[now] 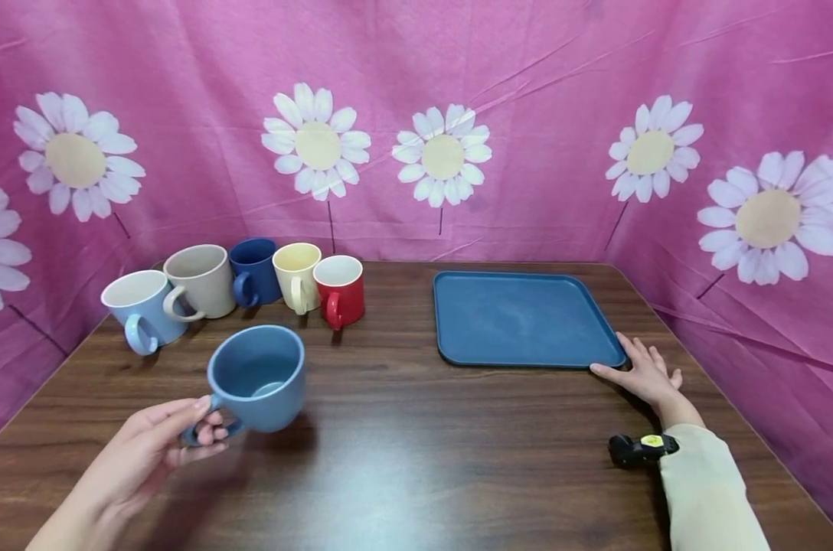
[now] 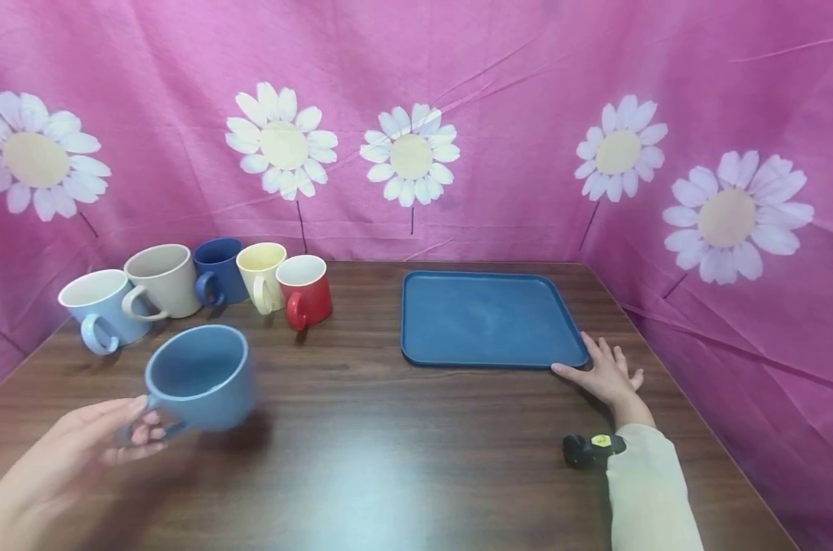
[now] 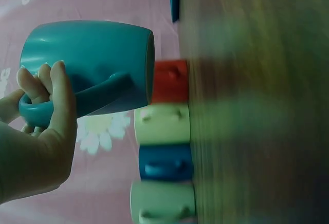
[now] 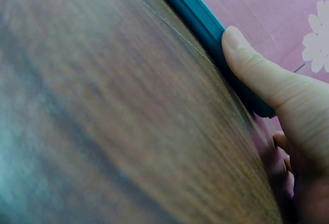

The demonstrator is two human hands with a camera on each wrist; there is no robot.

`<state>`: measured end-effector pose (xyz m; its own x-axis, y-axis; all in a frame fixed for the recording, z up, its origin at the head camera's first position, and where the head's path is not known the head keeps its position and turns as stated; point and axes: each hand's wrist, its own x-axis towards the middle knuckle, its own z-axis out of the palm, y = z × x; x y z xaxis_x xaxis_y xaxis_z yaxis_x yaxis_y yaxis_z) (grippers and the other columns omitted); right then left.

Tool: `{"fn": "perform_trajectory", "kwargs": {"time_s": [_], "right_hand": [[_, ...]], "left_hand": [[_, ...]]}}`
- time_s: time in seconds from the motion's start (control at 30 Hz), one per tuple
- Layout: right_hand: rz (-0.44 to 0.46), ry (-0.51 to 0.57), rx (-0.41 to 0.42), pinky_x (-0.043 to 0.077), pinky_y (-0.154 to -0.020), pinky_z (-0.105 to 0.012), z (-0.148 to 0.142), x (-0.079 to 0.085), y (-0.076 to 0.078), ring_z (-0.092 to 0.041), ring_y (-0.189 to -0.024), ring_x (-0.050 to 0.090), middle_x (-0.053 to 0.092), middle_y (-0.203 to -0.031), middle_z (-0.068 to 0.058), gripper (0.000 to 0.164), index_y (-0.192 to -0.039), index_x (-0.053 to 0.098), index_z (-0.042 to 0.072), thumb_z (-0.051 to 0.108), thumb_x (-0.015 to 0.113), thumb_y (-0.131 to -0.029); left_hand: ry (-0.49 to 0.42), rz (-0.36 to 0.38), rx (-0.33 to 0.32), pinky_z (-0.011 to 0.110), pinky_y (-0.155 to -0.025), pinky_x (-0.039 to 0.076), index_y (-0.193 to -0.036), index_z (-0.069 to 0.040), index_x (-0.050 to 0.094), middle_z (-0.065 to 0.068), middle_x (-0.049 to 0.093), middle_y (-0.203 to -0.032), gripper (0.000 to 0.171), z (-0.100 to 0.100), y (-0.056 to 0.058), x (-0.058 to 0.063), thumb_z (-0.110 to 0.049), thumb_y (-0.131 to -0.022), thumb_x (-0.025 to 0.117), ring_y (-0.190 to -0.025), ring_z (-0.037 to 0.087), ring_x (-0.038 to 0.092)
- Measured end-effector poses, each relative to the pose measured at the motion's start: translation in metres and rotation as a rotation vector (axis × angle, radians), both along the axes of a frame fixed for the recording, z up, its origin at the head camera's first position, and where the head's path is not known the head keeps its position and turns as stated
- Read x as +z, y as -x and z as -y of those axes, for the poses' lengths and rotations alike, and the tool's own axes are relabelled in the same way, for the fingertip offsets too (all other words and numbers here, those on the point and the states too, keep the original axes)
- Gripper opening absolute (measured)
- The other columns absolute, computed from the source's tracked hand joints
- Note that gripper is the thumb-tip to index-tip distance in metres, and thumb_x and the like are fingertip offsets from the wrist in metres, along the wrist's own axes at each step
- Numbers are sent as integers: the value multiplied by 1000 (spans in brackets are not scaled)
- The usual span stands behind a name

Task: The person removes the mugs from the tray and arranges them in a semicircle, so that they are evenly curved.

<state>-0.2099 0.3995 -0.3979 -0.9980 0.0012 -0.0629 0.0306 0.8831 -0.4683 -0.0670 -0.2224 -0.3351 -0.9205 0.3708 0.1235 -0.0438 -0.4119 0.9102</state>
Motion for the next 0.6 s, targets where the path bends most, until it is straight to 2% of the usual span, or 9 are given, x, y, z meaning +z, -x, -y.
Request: {"fn": "perform_trajectory", "kwargs": {"time_s": [0.13,0.2,0.27,0.43,0.5,0.6], "right_hand": [[-5,3,0,-8,-74,-72,-2,-1,0,-49,-119,-9,0,-134,-31,94,-138,5,7,56,55,-74],[-3,5,1,-8,-74,-72,0,-2,0,-49,-119,-9,1,-134,-31,94,-138,6,7,56,55,-74],[-2,6,3,-8,-74,-72,0,-2,1,-49,-119,-9,1,-135,-31,94,-138,6,7,56,55,-74],[-13,10,4,-9,-74,-71,-1,-2,1,-48,-119,-9,1,-135,-31,93,-138,6,7,55,55,-75],[-16,15,0,-10,-75,-71,-1,-2,1,-48,-119,-10,1,-135,-31,93,-138,6,7,55,55,-74],[-15,24,-5,-12,-75,-70,-1,-2,1,-48,-119,-10,0,-134,-31,94,-138,6,7,56,55,-74]], "left_hand": [[-47,20,17,37,-76,45,-94,4,61,7,59,-82,42,21,-14,-8,2,-94,20,-83,21,59],[-45,54,47,37,-76,45,-94,3,62,8,59,-83,42,32,-21,-12,1,-94,20,-84,22,59],[-62,71,48,37,-77,44,-94,3,61,8,58,-84,43,44,-27,-17,0,-95,18,-86,22,58],[-185,84,-5,36,-82,41,-97,7,57,12,57,-91,47,71,-35,-28,-1,-95,11,-93,23,55],[-205,124,42,36,-82,41,-94,8,57,13,56,-90,46,78,-37,-31,-2,-95,12,-92,24,55],[-196,201,180,35,-77,45,-86,7,59,12,57,-85,43,88,-41,-36,-6,-96,19,-87,23,57]]}}
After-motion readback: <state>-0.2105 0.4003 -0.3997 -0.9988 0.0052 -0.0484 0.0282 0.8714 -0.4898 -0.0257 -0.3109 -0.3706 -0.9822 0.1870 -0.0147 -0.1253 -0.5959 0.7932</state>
